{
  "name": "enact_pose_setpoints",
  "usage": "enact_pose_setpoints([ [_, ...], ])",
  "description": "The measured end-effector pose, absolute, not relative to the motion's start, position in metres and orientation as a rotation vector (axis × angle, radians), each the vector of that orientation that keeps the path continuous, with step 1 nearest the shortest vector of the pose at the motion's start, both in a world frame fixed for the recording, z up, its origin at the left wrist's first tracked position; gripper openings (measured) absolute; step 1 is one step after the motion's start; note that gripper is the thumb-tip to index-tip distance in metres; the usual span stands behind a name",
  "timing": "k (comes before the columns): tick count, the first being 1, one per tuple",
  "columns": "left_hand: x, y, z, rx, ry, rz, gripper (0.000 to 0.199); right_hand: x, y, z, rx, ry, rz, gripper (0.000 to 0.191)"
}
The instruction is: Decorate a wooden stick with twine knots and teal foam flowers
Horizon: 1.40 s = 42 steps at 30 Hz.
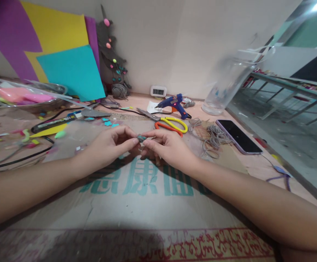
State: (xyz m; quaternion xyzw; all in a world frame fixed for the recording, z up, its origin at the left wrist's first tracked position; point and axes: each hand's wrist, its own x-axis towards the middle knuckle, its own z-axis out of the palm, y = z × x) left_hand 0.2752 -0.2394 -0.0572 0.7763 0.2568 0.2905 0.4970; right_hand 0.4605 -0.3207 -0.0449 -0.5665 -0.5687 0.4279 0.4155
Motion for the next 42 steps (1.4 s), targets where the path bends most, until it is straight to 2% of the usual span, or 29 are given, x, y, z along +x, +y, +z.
enact_pose_setpoints([
  [4,0.2753,-0.2396,-0.0567,1.864,0.605,0.683,0.017,0.4605,-0.3188,-0.0447,-1.414,-1.383,1.168,0.030],
  [11,0.2746,-0.2396,-0.0551,1.883,0.600,0.700,0.016,0.4605,-0.3191,-0.0442,-1.412,-1.367,1.131,0.024],
  [26,0.2744,-0.2417,-0.0548,1.977,0.599,0.724,0.014,0.4568,-0.3211,-0.0424,-1.344,-1.429,1.156,0.030],
  [32,0.2755,-0.2407,-0.0529,1.932,0.635,0.728,0.016,0.4572,-0.3241,-0.0429,-1.320,-1.460,0.878,0.034],
  [37,0.2755,-0.2420,-0.0493,1.901,0.676,0.738,0.014,0.4570,-0.3241,-0.0420,-1.399,-1.597,0.480,0.018],
  [42,0.2753,-0.2414,-0.0496,1.971,0.686,0.748,0.013,0.4522,-0.3281,-0.0357,-1.473,-1.660,0.403,0.009],
])
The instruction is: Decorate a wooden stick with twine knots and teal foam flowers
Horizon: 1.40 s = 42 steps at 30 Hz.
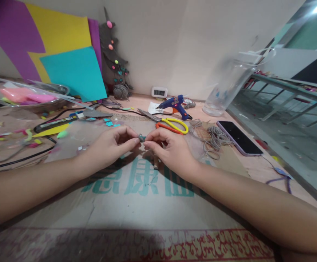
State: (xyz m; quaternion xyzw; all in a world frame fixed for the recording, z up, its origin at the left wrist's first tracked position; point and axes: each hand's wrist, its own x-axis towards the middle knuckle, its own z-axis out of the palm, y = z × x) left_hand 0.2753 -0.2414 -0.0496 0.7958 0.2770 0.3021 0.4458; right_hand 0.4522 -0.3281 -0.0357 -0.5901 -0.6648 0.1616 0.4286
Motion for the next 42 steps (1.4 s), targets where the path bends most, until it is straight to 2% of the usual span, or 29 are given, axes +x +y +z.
enact_pose_setpoints([
  [5,0.276,-0.241,-0.052,1.949,0.642,0.720,0.012,0.449,-0.329,-0.036,-1.441,-1.622,0.561,0.009],
  [13,0.276,-0.241,-0.055,1.832,0.579,0.690,0.015,0.455,-0.325,-0.045,-1.331,-1.475,0.901,0.025],
  [17,0.277,-0.240,-0.055,1.784,0.571,0.699,0.016,0.456,-0.326,-0.042,-1.319,-1.507,0.915,0.028],
  [22,0.277,-0.241,-0.053,1.834,0.604,0.729,0.015,0.456,-0.322,-0.043,-1.351,-1.534,0.835,0.018],
  [31,0.276,-0.241,-0.054,1.853,0.569,0.684,0.014,0.456,-0.322,-0.047,-1.401,-1.482,0.903,0.020],
  [37,0.276,-0.239,-0.054,1.854,0.594,0.750,0.017,0.454,-0.321,-0.045,-1.271,-1.438,0.921,0.021],
  [42,0.275,-0.240,-0.054,1.897,0.642,0.749,0.016,0.454,-0.320,-0.048,-1.277,-1.407,0.999,0.035],
])
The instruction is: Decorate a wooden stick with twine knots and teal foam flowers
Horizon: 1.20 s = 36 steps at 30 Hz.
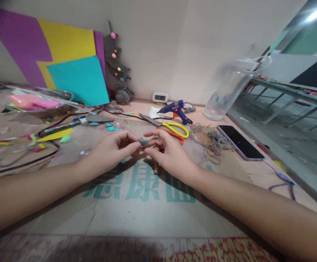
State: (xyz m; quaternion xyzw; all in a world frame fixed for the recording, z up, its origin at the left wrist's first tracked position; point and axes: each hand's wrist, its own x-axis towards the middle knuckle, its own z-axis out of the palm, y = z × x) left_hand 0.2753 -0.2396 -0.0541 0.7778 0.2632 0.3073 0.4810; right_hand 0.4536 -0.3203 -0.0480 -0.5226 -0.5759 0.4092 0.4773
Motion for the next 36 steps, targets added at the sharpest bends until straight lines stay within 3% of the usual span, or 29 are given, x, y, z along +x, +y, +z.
enact_pose_setpoints([
  [36,0.2746,-0.2425,-0.0530,2.032,0.605,0.791,0.013,0.4566,-0.3208,-0.0480,-1.226,-1.387,1.189,0.029],
])
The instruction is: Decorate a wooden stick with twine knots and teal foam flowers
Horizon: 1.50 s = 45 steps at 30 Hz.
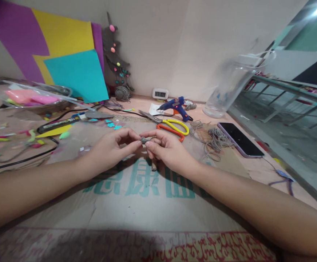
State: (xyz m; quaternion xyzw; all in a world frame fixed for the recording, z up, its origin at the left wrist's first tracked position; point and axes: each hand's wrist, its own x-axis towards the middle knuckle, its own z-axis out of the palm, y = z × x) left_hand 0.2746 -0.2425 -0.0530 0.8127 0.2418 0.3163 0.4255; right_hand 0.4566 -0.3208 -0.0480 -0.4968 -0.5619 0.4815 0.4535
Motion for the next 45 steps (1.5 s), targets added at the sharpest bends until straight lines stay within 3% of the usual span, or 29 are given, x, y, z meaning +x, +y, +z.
enact_pose_setpoints([
  [9,0.2741,-0.2428,-0.0523,2.084,0.635,0.828,0.011,0.4603,-0.3200,-0.0527,-1.111,-1.300,1.276,0.029],
  [32,0.2747,-0.2446,-0.0482,2.024,0.609,0.797,0.016,0.4543,-0.3216,-0.0464,-1.254,-1.345,1.119,0.027],
  [36,0.2761,-0.2422,-0.0538,1.974,0.578,0.798,0.015,0.4539,-0.3213,-0.0470,-1.262,-1.333,1.131,0.028],
  [40,0.2759,-0.2413,-0.0567,1.915,0.533,0.771,0.027,0.4533,-0.3218,-0.0470,-1.265,-1.326,1.125,0.030],
  [45,0.2738,-0.2432,-0.0519,1.971,0.556,0.768,0.022,0.4538,-0.3207,-0.0468,-1.286,-1.321,1.118,0.037],
])
